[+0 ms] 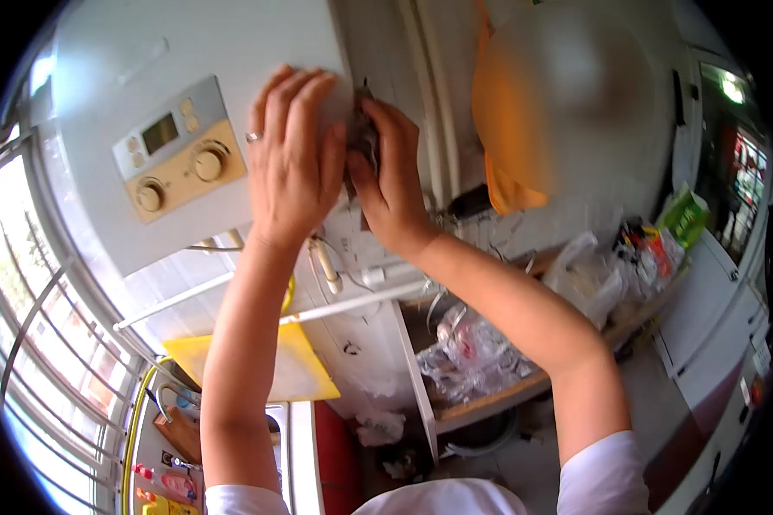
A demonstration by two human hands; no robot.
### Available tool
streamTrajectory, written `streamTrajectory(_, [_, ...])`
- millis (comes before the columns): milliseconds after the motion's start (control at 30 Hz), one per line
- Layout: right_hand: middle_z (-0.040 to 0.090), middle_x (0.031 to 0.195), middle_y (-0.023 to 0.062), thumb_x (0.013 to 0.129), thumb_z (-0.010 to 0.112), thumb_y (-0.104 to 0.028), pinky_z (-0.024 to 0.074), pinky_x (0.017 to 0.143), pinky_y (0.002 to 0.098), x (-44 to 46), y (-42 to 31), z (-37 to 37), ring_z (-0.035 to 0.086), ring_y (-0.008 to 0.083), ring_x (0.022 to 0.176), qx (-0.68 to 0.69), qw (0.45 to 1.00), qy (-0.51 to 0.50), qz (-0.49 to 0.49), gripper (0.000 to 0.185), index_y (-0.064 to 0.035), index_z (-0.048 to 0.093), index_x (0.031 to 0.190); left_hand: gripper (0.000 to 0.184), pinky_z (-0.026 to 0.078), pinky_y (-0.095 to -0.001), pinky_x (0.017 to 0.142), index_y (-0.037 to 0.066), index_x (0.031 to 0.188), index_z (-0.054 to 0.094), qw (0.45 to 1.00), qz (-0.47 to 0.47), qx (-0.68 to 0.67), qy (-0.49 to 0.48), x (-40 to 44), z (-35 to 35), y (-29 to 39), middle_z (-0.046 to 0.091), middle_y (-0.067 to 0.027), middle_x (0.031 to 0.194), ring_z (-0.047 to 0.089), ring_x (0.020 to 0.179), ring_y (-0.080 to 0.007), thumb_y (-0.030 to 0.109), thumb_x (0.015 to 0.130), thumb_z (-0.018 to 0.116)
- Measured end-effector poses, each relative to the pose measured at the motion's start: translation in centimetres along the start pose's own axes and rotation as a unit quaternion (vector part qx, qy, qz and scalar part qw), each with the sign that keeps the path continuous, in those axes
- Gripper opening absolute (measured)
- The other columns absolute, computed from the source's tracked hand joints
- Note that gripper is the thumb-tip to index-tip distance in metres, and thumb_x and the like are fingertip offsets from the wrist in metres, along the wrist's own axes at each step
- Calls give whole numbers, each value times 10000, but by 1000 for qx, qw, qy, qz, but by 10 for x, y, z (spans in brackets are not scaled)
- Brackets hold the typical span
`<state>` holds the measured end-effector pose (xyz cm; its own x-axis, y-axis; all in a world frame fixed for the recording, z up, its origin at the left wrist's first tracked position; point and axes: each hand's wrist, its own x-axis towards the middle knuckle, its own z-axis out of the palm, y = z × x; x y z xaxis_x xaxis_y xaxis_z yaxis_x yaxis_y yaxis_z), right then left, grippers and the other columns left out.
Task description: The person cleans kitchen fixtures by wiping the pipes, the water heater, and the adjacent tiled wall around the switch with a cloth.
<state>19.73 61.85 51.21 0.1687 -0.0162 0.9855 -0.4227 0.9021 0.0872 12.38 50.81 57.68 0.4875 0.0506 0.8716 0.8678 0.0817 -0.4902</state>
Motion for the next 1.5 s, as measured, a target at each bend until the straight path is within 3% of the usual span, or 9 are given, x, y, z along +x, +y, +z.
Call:
streamTrajectory(367, [364, 1426, 229, 921, 546, -126, 248, 1093, 501, 47, 25, 11, 340, 416, 1293, 60, 998, 16, -3, 518, 6, 377, 1393, 366, 361, -450, 1014, -6, 1205, 560, 996, -87, 35, 0, 15, 2, 17, 566, -175, 1214, 498, 1171, -377, 141, 870, 546])
streamTrajectory(433, [378, 1418, 234, 921, 536, -125, 251, 1091, 490, 35, 25, 4, 342, 417, 1293, 102, 995, -15, 9, 516, 19, 381, 1392, 372, 350, -448, 1022, -11, 1218, 546, 976, -211, -26, 53, 16, 9, 22, 546, -192, 1242, 471, 1203, -370, 171, 896, 506])
streamTrajectory(633, [387, 1382, 220, 927, 557, -114, 320, 1042, 460, 86, 43, 33, 371, 379, 1246, 132, 990, 39, -14, 493, 1, 404, 1381, 513, 276, -485, 1087, -20, 1289, 493, 985, -134, 107, 26, 8, 24, 24, 471, -217, 1343, 399, 1272, -412, 327, 911, 498])
streamTrajectory(900, [454, 1210, 232, 866, 646, -92, 355, 990, 458, 187, 44, 70, 430, 392, 1138, 166, 960, 219, 58, 419, -29, 500, 1253, 535, 294, -491, 1069, -5, 1294, 472, 970, -132, 203, -24, 13, 28, 36, 442, -203, 1356, 394, 1257, -409, 174, 801, 582])
streamTrajectory(967, [452, 1218, 211, 862, 650, -100, 373, 974, 454, 189, 40, 56, 433, 389, 1125, 138, 976, 155, -64, 352, -52, 542, 1194, 556, 299, -502, 1068, -4, 1296, 461, 970, -124, 209, -22, 12, 29, 35, 431, -209, 1354, 382, 1267, -412, 131, 775, 602])
streamTrajectory(1200, [561, 1057, 155, 944, 584, -170, 421, 912, 414, 293, 94, 95, 538, 304, 995, 148, 958, 171, -174, 252, -47, 570, 1163, 581, 305, -519, 1074, -2, 1319, 431, 966, -135, 215, -42, 13, 29, 38, 391, -215, 1370, 364, 1276, -434, 143, 778, 585])
streamTrajectory(1300, [593, 1108, 210, 919, 557, -200, 421, 954, 457, 311, 150, 131, 557, 361, 1041, 314, 937, 105, -109, 288, -67, 587, 1172, 580, 307, -521, 1073, -4, 1323, 429, 966, -137, 213, -44, 12, 28, 38, 386, -214, 1375, 358, 1281, -438, 145, 784, 581])
streamTrajectory(1367, [586, 1186, 204, 938, 490, -202, 425, 966, 459, 289, 135, 109, 551, 370, 1107, 297, 920, 33, 252, 291, -51, 600, 1161, 591, 304, -525, 1075, -10, 1334, 422, 966, -140, 213, -50, 13, 27, 39, 378, -215, 1384, 352, 1286, -441, 146, 787, 581])
streamTrajectory(1500, [589, 1205, 205, 945, 453, -193, 438, 956, 464, 280, 127, 97, 551, 398, 1118, 93, 967, -10, 236, 305, -50, 616, 1160, 607, 301, -527, 1073, -13, 1346, 417, 966, -127, 218, -51, 11, 28, 39, 373, -230, 1389, 345, 1292, -451, 151, 786, 584])
